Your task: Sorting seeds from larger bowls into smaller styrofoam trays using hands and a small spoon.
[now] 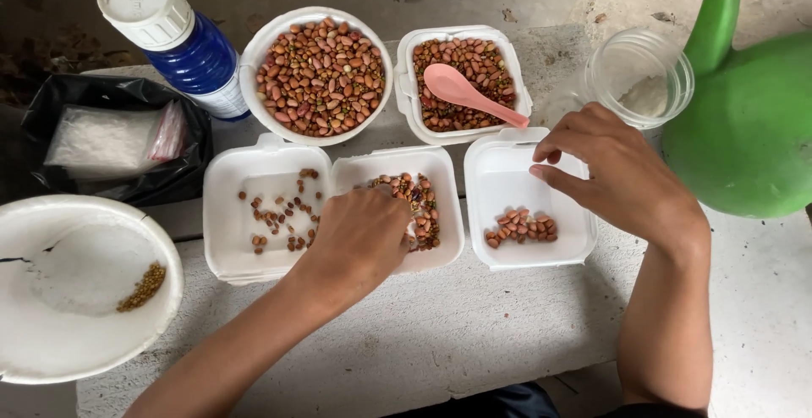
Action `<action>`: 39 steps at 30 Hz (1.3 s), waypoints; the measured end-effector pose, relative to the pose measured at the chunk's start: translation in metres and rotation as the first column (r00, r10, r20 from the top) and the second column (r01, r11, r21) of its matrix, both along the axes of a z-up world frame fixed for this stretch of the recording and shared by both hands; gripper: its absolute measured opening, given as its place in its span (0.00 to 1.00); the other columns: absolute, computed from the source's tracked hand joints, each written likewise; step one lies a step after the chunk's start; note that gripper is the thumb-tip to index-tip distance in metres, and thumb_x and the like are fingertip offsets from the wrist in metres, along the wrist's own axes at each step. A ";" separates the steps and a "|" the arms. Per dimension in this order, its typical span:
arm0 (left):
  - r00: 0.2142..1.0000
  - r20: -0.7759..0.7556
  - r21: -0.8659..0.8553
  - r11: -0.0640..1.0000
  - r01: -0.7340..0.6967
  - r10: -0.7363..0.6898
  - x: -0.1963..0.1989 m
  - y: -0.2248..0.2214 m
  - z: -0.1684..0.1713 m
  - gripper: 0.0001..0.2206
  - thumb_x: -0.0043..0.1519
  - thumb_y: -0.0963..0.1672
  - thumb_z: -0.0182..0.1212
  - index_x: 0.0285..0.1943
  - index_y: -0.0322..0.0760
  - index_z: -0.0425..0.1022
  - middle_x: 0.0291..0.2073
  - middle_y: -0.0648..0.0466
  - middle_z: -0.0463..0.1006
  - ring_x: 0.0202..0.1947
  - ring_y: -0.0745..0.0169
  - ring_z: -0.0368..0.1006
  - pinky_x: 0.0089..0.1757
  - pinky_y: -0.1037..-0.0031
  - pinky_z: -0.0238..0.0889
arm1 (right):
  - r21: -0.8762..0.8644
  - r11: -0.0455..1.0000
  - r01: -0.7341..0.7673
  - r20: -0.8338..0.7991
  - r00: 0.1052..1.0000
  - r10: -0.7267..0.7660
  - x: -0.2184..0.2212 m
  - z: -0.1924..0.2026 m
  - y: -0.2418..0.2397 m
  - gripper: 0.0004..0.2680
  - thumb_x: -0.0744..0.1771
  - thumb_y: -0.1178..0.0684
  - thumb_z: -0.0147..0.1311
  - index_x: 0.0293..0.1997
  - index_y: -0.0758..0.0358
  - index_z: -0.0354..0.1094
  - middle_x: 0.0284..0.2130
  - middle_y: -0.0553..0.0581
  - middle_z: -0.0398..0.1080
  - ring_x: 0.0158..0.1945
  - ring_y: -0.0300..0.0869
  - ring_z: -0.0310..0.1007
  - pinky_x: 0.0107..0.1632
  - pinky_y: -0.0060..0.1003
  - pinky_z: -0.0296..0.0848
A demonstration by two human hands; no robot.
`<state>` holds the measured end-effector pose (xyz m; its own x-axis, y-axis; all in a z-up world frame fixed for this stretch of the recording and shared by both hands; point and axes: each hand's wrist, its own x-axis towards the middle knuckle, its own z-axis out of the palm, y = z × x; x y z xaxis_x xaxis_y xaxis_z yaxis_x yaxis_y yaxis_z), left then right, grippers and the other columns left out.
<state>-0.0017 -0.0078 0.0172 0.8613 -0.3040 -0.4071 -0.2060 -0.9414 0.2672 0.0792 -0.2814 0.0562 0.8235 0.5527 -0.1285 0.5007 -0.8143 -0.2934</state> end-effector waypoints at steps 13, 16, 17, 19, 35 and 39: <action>0.934 0.314 -0.159 0.961 0.227 -0.168 0.039 -0.084 -0.010 0.08 0.55 0.33 0.63 0.26 0.32 0.73 0.28 0.50 0.70 0.22 0.52 0.71 0.22 0.63 0.66 | 0.335 0.933 -0.130 0.246 0.968 0.047 -0.006 0.007 0.010 0.06 0.67 0.59 0.62 0.48 0.60 0.74 0.37 0.52 0.72 0.44 0.42 0.69 0.48 0.37 0.67; 0.937 0.314 -0.157 0.964 0.213 -0.156 0.042 -0.083 -0.013 0.07 0.53 0.32 0.64 0.28 0.33 0.74 0.29 0.50 0.71 0.24 0.50 0.72 0.21 0.62 0.65 | 0.335 0.933 -0.131 0.244 0.969 0.049 -0.005 0.006 0.009 0.06 0.67 0.60 0.62 0.48 0.60 0.74 0.38 0.51 0.72 0.45 0.42 0.69 0.48 0.37 0.67; 0.937 0.313 -0.157 0.965 0.212 -0.155 0.041 -0.079 -0.011 0.07 0.53 0.32 0.64 0.28 0.33 0.74 0.29 0.50 0.71 0.24 0.50 0.72 0.21 0.62 0.65 | 0.336 0.933 -0.132 0.243 0.969 0.049 -0.006 0.006 0.010 0.06 0.67 0.60 0.62 0.48 0.60 0.74 0.38 0.51 0.72 0.45 0.42 0.69 0.48 0.37 0.67; 0.939 0.325 -0.192 0.965 0.179 -0.109 0.039 -0.070 -0.005 0.05 0.60 0.40 0.68 0.35 0.30 0.78 0.34 0.47 0.75 0.25 0.52 0.76 0.24 0.60 0.73 | 0.335 0.933 -0.130 0.230 0.972 0.053 -0.006 0.006 0.011 0.05 0.67 0.60 0.61 0.47 0.60 0.74 0.38 0.51 0.73 0.46 0.43 0.69 0.48 0.38 0.67; 0.955 0.256 -0.034 0.988 -0.148 0.152 -0.022 0.047 0.016 0.07 0.61 0.40 0.62 0.45 0.42 0.83 0.35 0.51 0.76 0.35 0.56 0.79 0.34 0.61 0.77 | 0.302 0.849 -0.433 0.351 0.879 0.323 -0.040 -0.053 0.112 0.07 0.60 0.62 0.66 0.37 0.57 0.80 0.38 0.56 0.76 0.44 0.48 0.68 0.43 0.40 0.64; 0.951 0.276 -0.079 0.990 -0.120 0.137 -0.025 0.047 0.016 0.07 0.61 0.40 0.63 0.45 0.40 0.84 0.34 0.49 0.77 0.32 0.57 0.78 0.32 0.64 0.76 | 0.143 0.892 -0.429 0.377 0.857 0.352 -0.041 -0.071 0.117 0.08 0.58 0.61 0.67 0.37 0.56 0.79 0.36 0.54 0.76 0.45 0.47 0.66 0.43 0.39 0.62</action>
<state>-0.0266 0.0395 0.0336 0.9713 -0.1999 -0.1287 -0.1590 -0.9487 0.2734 0.0387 -0.1640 -0.0146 0.5052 0.8191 0.2719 0.8623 -0.4668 -0.1961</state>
